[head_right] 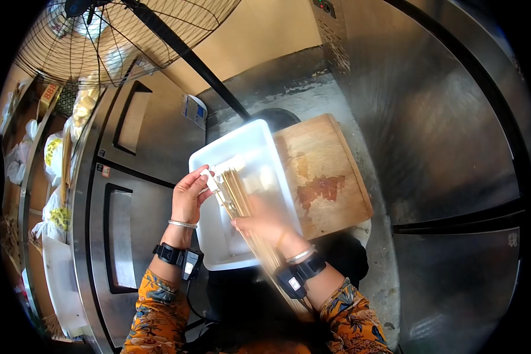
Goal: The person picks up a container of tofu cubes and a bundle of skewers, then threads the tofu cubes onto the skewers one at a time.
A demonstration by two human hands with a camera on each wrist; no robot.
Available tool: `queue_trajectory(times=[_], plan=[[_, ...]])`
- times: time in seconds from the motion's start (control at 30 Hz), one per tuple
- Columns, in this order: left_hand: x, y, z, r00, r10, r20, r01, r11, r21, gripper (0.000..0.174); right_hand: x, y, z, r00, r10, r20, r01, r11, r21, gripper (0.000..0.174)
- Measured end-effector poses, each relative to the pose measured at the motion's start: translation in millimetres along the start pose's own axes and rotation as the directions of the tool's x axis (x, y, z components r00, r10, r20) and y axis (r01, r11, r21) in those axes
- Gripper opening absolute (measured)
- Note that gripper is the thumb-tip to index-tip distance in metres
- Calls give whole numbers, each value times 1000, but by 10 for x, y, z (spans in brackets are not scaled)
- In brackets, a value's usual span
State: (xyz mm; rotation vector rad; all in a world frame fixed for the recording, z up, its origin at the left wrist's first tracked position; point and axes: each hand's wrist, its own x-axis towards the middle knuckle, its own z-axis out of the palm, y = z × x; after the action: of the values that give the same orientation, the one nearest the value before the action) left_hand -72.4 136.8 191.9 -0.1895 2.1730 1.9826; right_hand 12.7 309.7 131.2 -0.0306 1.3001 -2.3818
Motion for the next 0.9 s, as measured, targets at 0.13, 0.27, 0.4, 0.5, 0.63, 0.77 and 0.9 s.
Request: queue_trajectory(times=[0.13,0.27,0.4,0.5,0.63,0.77,0.9], plan=[[-3,-25,-19,1000,-6,19,7,999,-37,24,-16,-33,-2,1000,5,19,-5,1000,18,48],[-23,-38,-15,999,-6,48,7,999,-33,24,-5,7,-6,1000,-9,5,9,1000,21,48],[-66,-39,3,996,-18,87,19,1000,-5,24,-19,-13,7,1000,-7,2,7,1000,18,47],[-106,-55,29,994,-20,108,17,1000,22,25,5,33,-16,1000,-4,-11,4,1000,12,46],[-141,-53,50,991,4,130,-10,999,38,26,-9,22,-21,1000,-7,-10,7,1000,28,44],[-47,-65,-49,984,15,180,-25,998,56,27,-5,43,-38,999,0,-41,1,1000,19,42],[542,-351,-408,983,175,63,-186,917,354,27,-9,63,-67,994,-50,-100,49,999,-6,41]])
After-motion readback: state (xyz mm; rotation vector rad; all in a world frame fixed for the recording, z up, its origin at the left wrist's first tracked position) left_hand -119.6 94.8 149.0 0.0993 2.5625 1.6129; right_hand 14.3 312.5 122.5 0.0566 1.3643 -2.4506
